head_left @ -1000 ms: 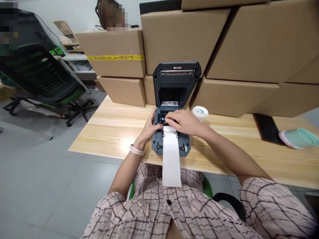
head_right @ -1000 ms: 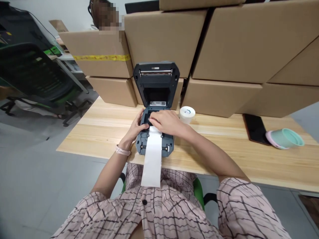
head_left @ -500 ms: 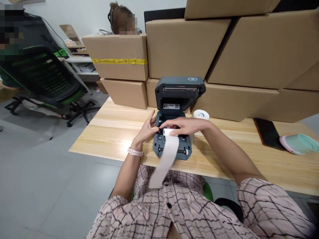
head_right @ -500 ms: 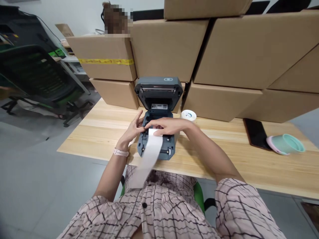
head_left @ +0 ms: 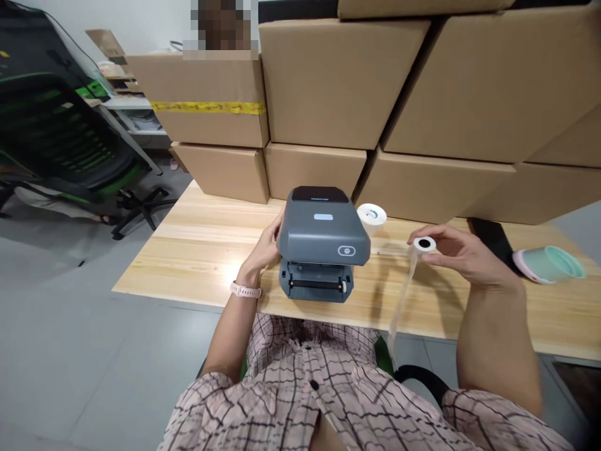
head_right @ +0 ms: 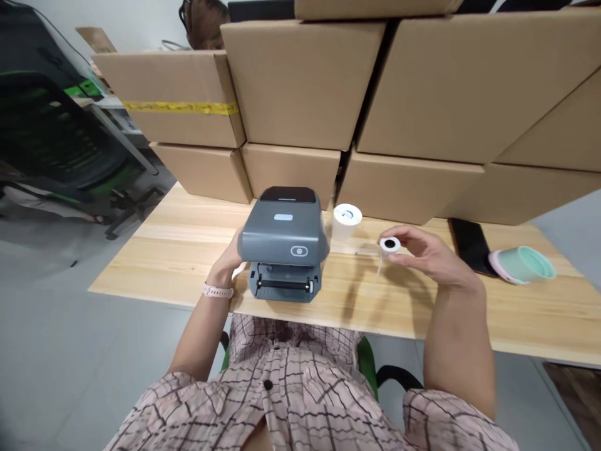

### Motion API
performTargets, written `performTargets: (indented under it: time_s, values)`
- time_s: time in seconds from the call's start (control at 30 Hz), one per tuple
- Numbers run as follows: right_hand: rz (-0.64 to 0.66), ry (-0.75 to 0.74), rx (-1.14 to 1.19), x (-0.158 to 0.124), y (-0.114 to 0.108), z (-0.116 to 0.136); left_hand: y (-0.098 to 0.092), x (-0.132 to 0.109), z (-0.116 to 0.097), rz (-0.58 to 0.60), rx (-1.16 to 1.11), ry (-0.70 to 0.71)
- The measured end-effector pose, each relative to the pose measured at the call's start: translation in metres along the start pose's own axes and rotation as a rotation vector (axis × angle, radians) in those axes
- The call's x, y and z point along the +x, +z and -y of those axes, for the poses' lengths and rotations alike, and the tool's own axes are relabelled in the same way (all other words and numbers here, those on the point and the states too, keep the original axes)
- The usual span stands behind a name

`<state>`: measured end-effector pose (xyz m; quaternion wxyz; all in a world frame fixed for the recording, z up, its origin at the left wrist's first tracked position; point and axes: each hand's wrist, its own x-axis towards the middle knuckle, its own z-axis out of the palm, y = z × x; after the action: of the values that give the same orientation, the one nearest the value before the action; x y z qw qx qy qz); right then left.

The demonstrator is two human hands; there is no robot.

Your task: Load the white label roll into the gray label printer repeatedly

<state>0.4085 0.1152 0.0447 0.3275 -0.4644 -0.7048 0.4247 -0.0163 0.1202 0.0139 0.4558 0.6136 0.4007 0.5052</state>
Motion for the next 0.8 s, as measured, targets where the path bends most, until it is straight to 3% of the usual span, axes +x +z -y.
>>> performTargets:
  time_s: [0.1,0.27,0.4,0.5,0.63,0.8]
  values:
    - [-0.046,0.091,0.044,0.004,0.012,-0.012,0.001,0.000,-0.002,-0.010,0.028,0.009]
    - [0.046,0.186,0.120,0.015,0.033,-0.027,0.004,-0.001,-0.007,-0.002,0.062,0.027]
    - [0.103,0.189,0.107,0.013,0.023,-0.029,0.004,-0.002,-0.009,0.007,0.068,0.026]
    - [0.051,0.139,0.077,0.017,0.006,-0.026,0.003,-0.001,-0.008,0.004,0.077,0.006]
    - [0.062,0.116,0.015,0.049,0.001,-0.020,0.002,-0.001,-0.004,-0.001,0.075,0.000]
    - [0.235,0.108,-0.036,0.103,0.028,-0.016,0.002,-0.002,-0.003,0.007,0.064,0.020]
